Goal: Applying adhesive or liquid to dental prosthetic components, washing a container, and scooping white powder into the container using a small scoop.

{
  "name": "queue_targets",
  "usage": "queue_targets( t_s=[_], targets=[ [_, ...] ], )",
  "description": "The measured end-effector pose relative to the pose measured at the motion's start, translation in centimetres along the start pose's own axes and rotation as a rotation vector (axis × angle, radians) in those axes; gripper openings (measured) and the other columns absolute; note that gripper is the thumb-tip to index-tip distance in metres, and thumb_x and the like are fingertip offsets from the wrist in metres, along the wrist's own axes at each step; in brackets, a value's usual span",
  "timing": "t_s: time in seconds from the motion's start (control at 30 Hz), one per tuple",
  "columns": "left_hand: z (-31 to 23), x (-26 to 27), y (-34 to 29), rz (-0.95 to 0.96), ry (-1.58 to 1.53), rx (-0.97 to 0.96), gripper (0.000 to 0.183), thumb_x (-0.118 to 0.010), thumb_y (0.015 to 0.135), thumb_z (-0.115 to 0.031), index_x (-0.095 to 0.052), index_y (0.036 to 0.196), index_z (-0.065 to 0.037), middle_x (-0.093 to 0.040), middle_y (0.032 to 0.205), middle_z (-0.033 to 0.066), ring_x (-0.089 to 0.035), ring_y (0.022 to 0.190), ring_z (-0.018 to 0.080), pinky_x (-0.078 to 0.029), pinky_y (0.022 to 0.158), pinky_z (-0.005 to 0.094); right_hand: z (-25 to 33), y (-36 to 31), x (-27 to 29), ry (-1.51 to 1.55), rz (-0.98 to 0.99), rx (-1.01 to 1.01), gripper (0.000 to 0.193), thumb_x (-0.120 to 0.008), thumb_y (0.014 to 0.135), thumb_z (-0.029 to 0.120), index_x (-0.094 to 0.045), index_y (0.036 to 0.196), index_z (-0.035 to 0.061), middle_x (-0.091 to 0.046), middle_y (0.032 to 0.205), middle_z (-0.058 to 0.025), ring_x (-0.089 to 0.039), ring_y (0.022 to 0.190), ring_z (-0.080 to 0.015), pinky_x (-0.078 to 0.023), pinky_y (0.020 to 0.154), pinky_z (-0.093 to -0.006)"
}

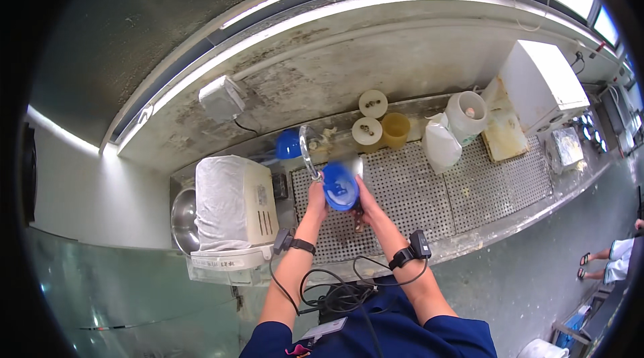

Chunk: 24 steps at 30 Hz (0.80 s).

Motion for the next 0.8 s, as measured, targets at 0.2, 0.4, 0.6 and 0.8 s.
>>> queue_targets(
  t_s=[0.2, 0.4, 0.6, 0.8],
  targets=[
    [-1.9, 1.8, 0.1, -0.086, 0.824, -0.506, 0.020, -0.070, 0.092, -0.018, -0.068, 0.096, 0.002, -0.069, 0.078, 0.0059, -0.062, 0.068, 0.0114, -0.045, 0.058, 0.0312, 1.8, -1.1, -0.4, -0.063, -0.247, 0.118, 0.064, -0.050, 0.087, 0.076, -0.065, 0.086, 0.0142, -0.059, 0.064, 0.0011, -0.056, 0.052, -0.0134, -0.044, 0.047, -0.0264],
    [-4.3, -2.8, -1.1, -0.255, 1.320, -0.516, 0.049, -0.060, 0.097, -0.040, -0.066, 0.080, 0.005, -0.058, 0.060, 0.0211, -0.062, 0.057, 0.0281, -0.044, 0.057, 0.0419, 1.9, -1.0, 3.3, -0.207, -0.279, 0.076, 0.060, -0.053, 0.087, 0.073, -0.068, 0.086, 0.0149, -0.063, 0.071, -0.0015, -0.057, 0.058, -0.0143, -0.044, 0.051, -0.0277],
    [-1.8, -1.4, -1.0, 0.164, 0.650, -0.218, 0.043, -0.061, 0.098, -0.033, -0.059, 0.133, -0.006, -0.071, 0.107, 0.0087, -0.069, 0.097, 0.0227, -0.055, 0.073, 0.0365, 2.5, -1.0, 4.3, -0.040, -0.247, 0.129, 0.054, -0.061, 0.089, 0.063, -0.063, 0.109, 0.0136, -0.060, 0.086, 0.0039, -0.054, 0.071, -0.0076, -0.043, 0.058, -0.0245],
    [1.3, 1.9, -0.7, -0.071, 0.488, -0.033, 0.042, -0.053, 0.103, -0.030, -0.052, 0.138, -0.007, -0.063, 0.126, 0.0072, -0.058, 0.118, 0.0195, -0.050, 0.087, 0.0354, 5.4, -2.6, 4.1, -0.375, -0.415, 0.730, 0.063, -0.083, 0.076, 0.041, -0.063, 0.124, 0.0046, -0.065, 0.101, -0.0052, -0.060, 0.081, -0.0136, -0.049, 0.072, -0.0282]
  ],
)
Point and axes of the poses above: each hand's wrist, its own y-axis towards the middle knuckle, its own x-axis out of the back of the hand, z = x × y, the point moved 3 cm from there along y, towards the middle knuckle
